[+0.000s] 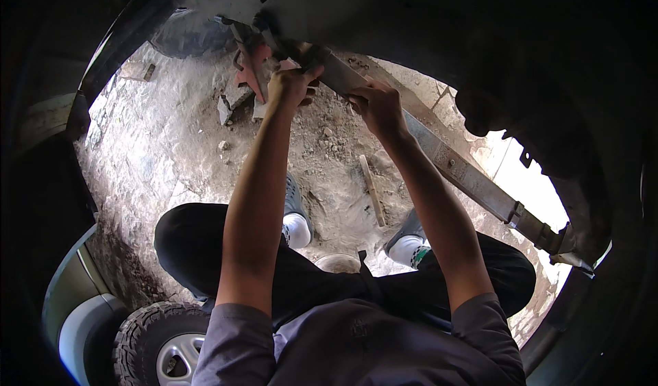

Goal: The person is sitting beneath a vehicle, working on a metal suspension component. They use their hands to manipulate a small metal part, possibly a clip or fastener, on the component. The person repeatedly adjusts and repositions the part throughout the clip.

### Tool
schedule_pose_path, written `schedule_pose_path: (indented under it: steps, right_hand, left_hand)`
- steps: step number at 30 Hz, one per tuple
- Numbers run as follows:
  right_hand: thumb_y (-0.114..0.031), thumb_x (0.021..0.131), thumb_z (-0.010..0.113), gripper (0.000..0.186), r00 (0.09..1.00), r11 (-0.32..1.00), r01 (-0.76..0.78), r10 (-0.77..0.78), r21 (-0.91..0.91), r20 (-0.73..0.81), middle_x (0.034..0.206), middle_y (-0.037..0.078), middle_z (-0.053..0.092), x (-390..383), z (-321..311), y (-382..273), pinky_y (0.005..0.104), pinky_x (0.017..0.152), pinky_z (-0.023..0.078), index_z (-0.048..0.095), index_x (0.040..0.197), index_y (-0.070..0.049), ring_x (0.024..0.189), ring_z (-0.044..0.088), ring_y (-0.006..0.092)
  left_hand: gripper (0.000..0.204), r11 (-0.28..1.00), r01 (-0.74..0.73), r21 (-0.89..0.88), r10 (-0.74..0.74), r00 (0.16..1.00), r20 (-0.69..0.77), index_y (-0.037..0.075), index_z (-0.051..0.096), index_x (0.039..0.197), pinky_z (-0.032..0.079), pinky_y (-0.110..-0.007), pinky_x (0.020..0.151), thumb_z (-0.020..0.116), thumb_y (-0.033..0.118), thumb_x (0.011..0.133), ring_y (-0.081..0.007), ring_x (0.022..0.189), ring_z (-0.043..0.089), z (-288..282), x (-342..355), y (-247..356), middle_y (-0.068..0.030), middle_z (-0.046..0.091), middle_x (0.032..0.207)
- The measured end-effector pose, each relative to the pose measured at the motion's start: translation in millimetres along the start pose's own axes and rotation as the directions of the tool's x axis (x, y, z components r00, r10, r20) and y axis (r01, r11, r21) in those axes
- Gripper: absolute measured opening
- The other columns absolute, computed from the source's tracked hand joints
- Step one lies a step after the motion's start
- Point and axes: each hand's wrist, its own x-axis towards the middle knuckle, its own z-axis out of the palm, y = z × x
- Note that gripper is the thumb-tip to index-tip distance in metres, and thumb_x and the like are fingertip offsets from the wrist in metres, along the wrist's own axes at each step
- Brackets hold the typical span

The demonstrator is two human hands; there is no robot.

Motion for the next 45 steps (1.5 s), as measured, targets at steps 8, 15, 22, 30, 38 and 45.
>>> schedule_pose_path:
  steps: [8,15,22,30,38,45]
  right_hand:
    - [-0.012,0.080,0.085,0.016,0.997,0.996,0.070,-0.073,-0.061,-0.039,0.088,0.010,0.074,20,13,-8,0.0428,0.078,0.056,0.083,0.096,-0.013,0.084,0.071,0.0316]
    - [-0.013,0.079,0.086,0.016,0.996,0.996,0.084,-0.084,-0.027,0.005,0.087,0.010,0.074,7,4,4,0.0433,0.077,0.056,0.083,0.095,-0.013,0.081,0.070,0.0313]
    - [-0.013,0.079,0.086,0.017,0.998,0.997,0.049,-0.052,-0.060,-0.045,0.087,0.010,0.073,26,22,-7,0.0426,0.081,0.056,0.083,0.096,-0.013,0.086,0.071,0.0306]
    - [-0.015,0.080,0.085,0.015,0.999,0.999,0.001,0.001,-0.047,0.047,0.086,0.010,0.073,10,9,4,0.0437,0.081,0.056,0.084,0.095,-0.014,0.085,0.071,0.0316]
    - [-0.012,0.081,0.085,0.017,1.000,0.999,0.003,-0.004,-0.048,-0.016,0.087,0.012,0.074,20,14,-4,0.0435,0.078,0.055,0.084,0.097,-0.013,0.082,0.070,0.0328]
    - [-0.012,0.082,0.085,0.017,0.995,0.994,-0.100,0.101,0.036,-0.010,0.088,0.013,0.072,7,7,-20,0.0443,0.081,0.055,0.084,0.098,-0.013,0.085,0.070,0.0327]
  left_hand:
    - [0.038,1.000,0.022,-0.016,-0.022,1.000,0.009,-0.001,0.080,0.100,0.061,-0.030,0.053,0.090,0.033,0.085,-0.0150,0.065,0.073,1,7,-4,-0.0086,0.078,0.086]
    - [0.042,0.999,0.000,-0.032,-0.001,1.000,-0.007,-0.003,0.080,0.098,0.059,-0.030,0.053,0.090,0.035,0.085,-0.0153,0.063,0.072,0,6,-6,-0.0093,0.077,0.084]
    - [0.044,0.999,0.031,0.025,-0.031,0.999,-0.013,-0.002,0.080,0.100,0.060,-0.029,0.054,0.090,0.038,0.084,-0.0147,0.063,0.072,3,3,3,-0.0090,0.077,0.083]
    - [0.044,0.994,-0.071,0.086,0.075,0.996,-0.041,0.002,0.082,0.098,0.061,-0.030,0.055,0.085,0.044,0.087,-0.0145,0.065,0.075,3,-2,-3,-0.0103,0.078,0.084]
    - [0.041,0.986,-0.040,0.163,0.043,0.999,-0.018,0.003,0.081,0.102,0.060,-0.030,0.055,0.083,0.043,0.090,-0.0143,0.064,0.073,6,-2,3,-0.0061,0.078,0.083]
    - [0.044,0.911,-0.174,0.374,0.216,0.974,-0.074,0.005,0.082,0.096,0.059,-0.031,0.054,0.081,0.049,0.090,-0.0141,0.060,0.073,2,11,-10,-0.0082,0.077,0.076]
